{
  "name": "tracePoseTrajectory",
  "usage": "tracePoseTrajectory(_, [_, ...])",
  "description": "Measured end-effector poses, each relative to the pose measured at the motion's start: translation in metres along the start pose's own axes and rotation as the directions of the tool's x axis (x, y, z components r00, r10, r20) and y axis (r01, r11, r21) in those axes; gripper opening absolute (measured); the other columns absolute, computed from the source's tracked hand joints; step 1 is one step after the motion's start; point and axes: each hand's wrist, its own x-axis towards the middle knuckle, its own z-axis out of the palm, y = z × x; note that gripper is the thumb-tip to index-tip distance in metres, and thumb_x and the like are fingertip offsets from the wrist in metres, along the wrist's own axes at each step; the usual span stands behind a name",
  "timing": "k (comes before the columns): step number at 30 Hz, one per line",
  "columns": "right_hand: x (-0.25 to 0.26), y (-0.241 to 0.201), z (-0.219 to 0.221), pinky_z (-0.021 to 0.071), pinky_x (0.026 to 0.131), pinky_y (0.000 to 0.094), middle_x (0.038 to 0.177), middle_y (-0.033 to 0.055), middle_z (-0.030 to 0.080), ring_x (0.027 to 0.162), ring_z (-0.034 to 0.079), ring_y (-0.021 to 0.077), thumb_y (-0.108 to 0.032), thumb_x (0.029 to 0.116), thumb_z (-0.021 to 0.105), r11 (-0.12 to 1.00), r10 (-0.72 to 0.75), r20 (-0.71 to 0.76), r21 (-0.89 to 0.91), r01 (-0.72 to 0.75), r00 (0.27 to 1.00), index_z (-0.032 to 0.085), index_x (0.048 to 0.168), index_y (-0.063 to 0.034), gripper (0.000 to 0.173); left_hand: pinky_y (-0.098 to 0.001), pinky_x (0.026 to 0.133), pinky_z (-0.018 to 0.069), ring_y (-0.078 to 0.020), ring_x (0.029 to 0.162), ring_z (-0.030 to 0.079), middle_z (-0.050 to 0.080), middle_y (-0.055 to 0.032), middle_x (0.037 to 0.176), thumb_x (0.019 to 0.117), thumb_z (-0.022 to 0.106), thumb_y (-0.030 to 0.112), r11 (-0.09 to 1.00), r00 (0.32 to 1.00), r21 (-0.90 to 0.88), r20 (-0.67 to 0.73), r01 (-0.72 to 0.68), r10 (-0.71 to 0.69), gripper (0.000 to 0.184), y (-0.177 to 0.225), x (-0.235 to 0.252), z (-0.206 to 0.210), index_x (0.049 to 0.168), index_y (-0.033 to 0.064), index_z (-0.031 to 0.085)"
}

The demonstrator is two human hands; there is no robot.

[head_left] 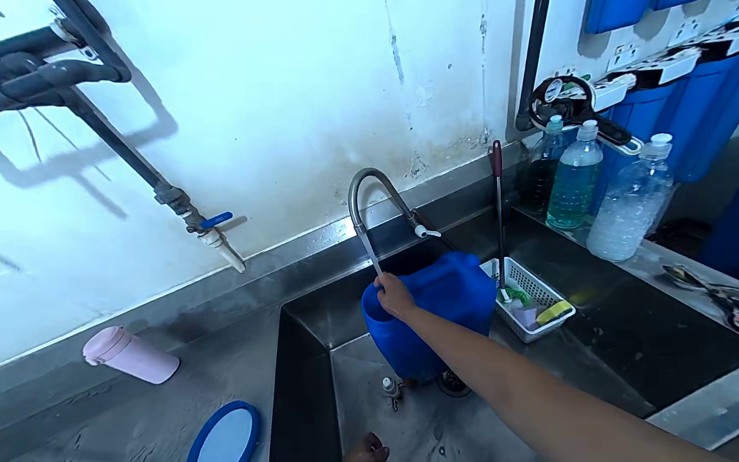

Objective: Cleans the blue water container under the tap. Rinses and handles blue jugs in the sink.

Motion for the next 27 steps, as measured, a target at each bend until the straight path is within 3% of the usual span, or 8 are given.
tracePoseTrajectory(8, [-0.003,-0.004,-0.006,0.0430,0.112,0.0439,0.145,0.0221,0.054,0.135,0.053,0.0315,0.001,0.0985,0.050,1.000,0.015,-0.026,-0.026,-0.016,1.000,0.058,0.134,0.0036,0.036,-0.0523,0.104,0.0442,-0.0385,0.122,0.058,0.058,-0.0290,0.135,0.1085,0.052,0.024,1.000,1.000,-0.006,0.001,-0.021,0.021,0.042,0.002,0.006,-0.004,0.138,-0.0058,0.053])
tracePoseTrajectory(12, [0.000,0.002,0.007,0.0441,0.110,0.0533,0.140,0.0269,0.056,0.131,0.055,0.0396,-0.002,0.0987,0.054,0.999,-0.010,-0.043,-0.049,0.008,0.999,0.061,0.130,0.0057,0.033,-0.0558,0.108,0.0408,-0.0400,0.127,0.056,0.058,-0.0292,0.136,0.1079,0.053,0.027,0.999,1.000,0.039,0.014,-0.022,0.021,0.045,0.000,-0.004,-0.005,0.139,-0.0048,0.054])
tracePoseTrajectory(14, [0.003,0.004,0.010,0.0447,0.108,0.0523,0.137,0.0265,0.058,0.130,0.055,0.0389,0.000,0.0970,0.056,0.999,-0.025,-0.073,-0.046,0.022,0.997,0.062,0.128,0.0062,0.032,-0.0559,0.109,0.0400,-0.0403,0.128,0.055,0.057,-0.0299,0.137,0.1079,0.053,0.028,0.998,1.000,0.050,0.018,-0.023,0.022,0.045,0.005,-0.006,-0.007,0.138,-0.0058,0.054])
tracePoseTrajectory(19, [0.003,0.001,0.004,0.0421,0.113,0.0448,0.142,0.0242,0.056,0.135,0.054,0.0334,0.002,0.1013,0.047,0.996,-0.027,-0.020,-0.081,0.025,0.999,0.058,0.134,0.0051,0.035,-0.0545,0.107,0.0414,-0.0393,0.126,0.056,0.056,-0.0293,0.137,0.1080,0.053,0.028,0.999,1.000,0.050,0.016,-0.009,0.008,0.045,0.006,-0.005,-0.005,0.137,-0.0051,0.054])
tracePoseTrajectory(24, [0.000,-0.002,0.001,0.0467,0.106,0.0512,0.134,0.0245,0.062,0.125,0.061,0.0366,-0.011,0.1079,0.042,0.997,0.032,0.032,-0.076,-0.030,0.999,0.052,0.141,0.0001,0.037,-0.0557,0.107,0.0404,-0.0396,0.127,0.055,0.056,-0.0293,0.138,0.1083,0.052,0.030,0.998,0.999,0.065,0.035,-0.006,0.004,0.046,0.004,-0.001,-0.003,0.138,-0.0048,0.054])
tracePoseTrajectory(27, [-0.003,-0.004,0.000,0.0473,0.103,0.0526,0.129,0.0249,0.064,0.122,0.062,0.0372,-0.011,0.1078,0.036,0.998,0.022,0.007,-0.065,-0.022,1.000,0.054,0.139,0.0007,0.037,-0.0503,0.107,0.0433,-0.0364,0.123,0.058,0.059,-0.0281,0.134,0.1062,0.056,0.019,0.982,0.981,-0.104,-0.129,-0.155,0.141,0.040,0.011,-0.007,-0.004,0.136,-0.0072,0.055])
